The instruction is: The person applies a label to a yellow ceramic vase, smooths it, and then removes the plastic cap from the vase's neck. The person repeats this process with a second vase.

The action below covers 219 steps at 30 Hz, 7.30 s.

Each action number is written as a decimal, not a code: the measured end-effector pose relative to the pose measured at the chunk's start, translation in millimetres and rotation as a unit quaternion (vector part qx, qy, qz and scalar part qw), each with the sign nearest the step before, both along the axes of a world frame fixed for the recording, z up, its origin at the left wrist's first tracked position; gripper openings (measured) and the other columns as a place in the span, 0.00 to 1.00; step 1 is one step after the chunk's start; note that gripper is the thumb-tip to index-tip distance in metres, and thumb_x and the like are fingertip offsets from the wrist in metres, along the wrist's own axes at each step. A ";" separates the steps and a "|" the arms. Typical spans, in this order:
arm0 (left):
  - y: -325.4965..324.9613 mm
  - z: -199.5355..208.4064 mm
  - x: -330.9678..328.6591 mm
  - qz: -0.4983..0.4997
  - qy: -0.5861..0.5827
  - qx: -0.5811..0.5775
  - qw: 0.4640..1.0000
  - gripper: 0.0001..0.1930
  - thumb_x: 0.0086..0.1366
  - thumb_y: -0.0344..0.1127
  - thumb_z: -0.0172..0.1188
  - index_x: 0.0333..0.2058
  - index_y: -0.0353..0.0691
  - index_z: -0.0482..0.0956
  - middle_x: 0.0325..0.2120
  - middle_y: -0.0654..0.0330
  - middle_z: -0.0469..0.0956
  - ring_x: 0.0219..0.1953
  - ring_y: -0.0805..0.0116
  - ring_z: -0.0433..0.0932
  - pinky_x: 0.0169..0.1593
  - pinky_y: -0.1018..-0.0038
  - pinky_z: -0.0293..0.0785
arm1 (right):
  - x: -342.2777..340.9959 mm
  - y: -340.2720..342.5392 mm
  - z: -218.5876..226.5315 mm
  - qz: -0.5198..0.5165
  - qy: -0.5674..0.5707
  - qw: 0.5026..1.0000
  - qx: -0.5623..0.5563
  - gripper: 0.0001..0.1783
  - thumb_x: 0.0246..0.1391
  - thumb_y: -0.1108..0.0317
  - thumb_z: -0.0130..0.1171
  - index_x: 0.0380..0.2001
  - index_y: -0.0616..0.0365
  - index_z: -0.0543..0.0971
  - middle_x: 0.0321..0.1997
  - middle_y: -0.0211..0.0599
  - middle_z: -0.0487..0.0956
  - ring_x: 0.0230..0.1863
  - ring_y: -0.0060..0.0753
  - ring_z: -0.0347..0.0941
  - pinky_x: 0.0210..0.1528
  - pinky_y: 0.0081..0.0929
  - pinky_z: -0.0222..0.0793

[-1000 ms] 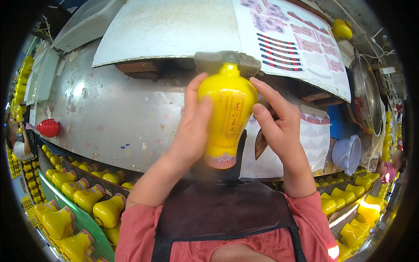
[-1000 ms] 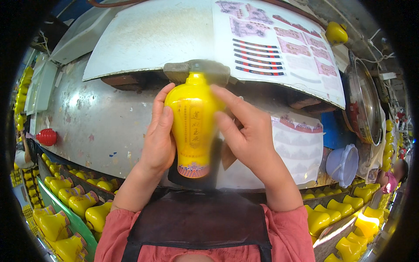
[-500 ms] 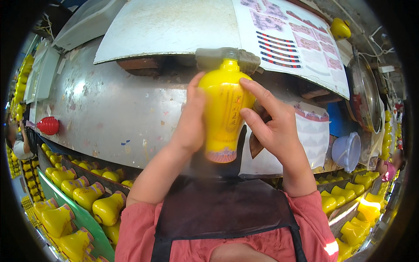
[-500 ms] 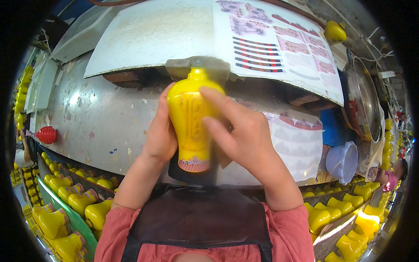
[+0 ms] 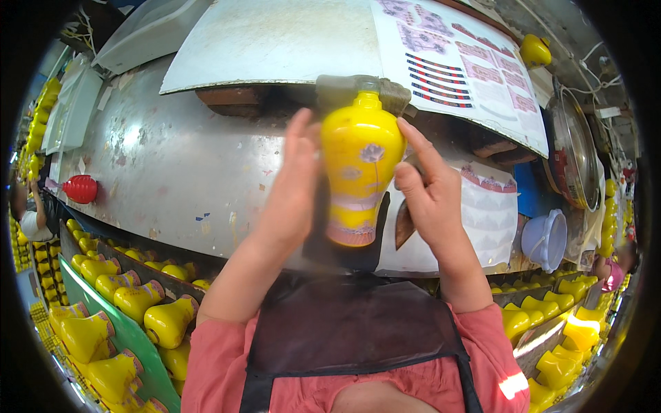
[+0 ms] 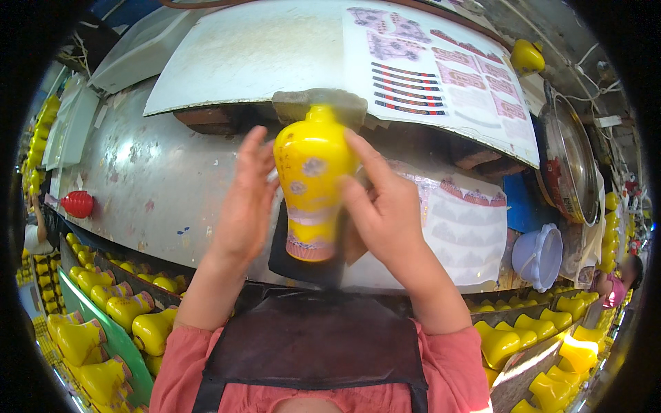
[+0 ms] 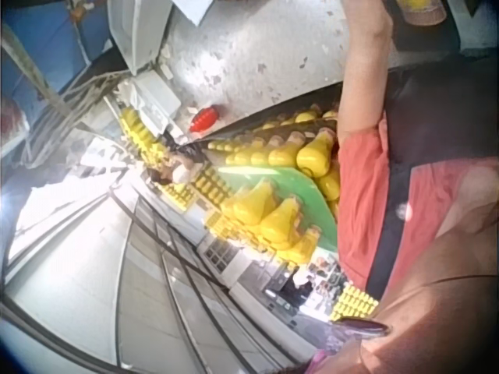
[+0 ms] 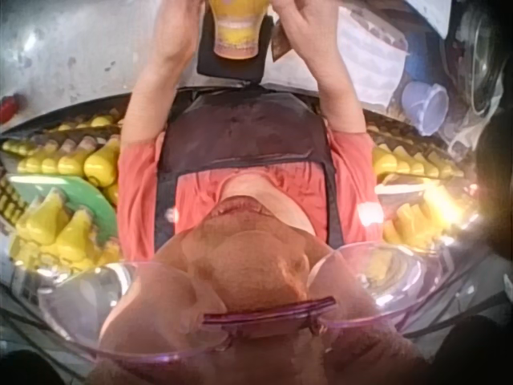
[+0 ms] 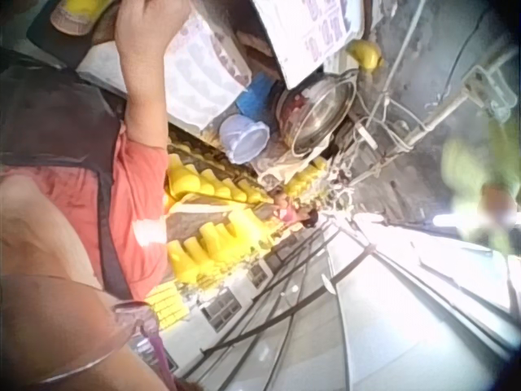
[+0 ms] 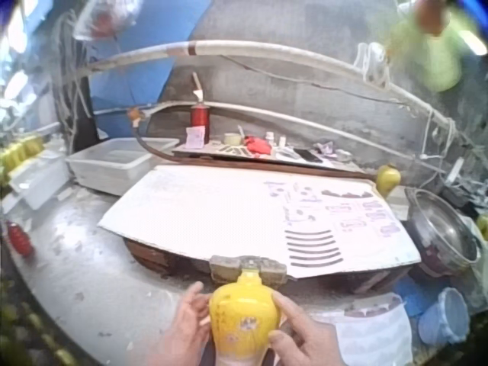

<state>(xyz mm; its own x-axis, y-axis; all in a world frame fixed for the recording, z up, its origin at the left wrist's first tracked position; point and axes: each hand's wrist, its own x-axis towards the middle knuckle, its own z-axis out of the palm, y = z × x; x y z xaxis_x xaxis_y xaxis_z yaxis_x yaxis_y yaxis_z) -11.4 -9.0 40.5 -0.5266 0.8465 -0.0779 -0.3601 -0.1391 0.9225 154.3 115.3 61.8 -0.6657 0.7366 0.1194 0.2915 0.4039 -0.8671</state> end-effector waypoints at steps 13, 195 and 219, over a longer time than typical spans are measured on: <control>14.5 -17.7 11.3 -0.020 0.133 -0.034 0.990 0.46 0.68 0.34 0.63 0.75 0.38 0.42 0.67 0.44 0.59 0.68 0.55 0.65 0.70 0.60 0.63 | -1.1 11.3 -4.9 0.013 -0.045 0.996 -0.073 0.38 0.58 0.60 0.67 0.71 0.58 0.69 0.35 0.31 0.80 0.26 0.15 0.69 0.30 0.19 0.67; -6.6 -43.5 -6.8 -0.184 0.109 0.009 0.977 0.47 0.78 0.53 0.50 0.76 0.39 0.27 0.74 0.49 0.51 0.76 0.57 0.50 0.76 0.63 0.49 | 8.3 -7.8 -29.0 0.053 0.021 0.992 -0.114 0.53 0.61 0.60 0.65 0.79 0.59 0.46 0.66 0.47 0.70 0.59 0.32 0.68 0.54 0.26 0.71; -4.6 -42.4 15.7 -0.086 0.146 -0.022 0.985 0.44 0.79 0.55 0.47 0.77 0.39 0.33 0.73 0.50 0.53 0.75 0.58 0.52 0.75 0.63 0.49 | 3.7 -3.3 -32.8 0.042 -0.082 0.995 0.049 0.57 0.54 0.55 0.68 0.79 0.52 0.46 0.37 0.52 0.83 0.31 0.42 0.81 0.38 0.32 0.76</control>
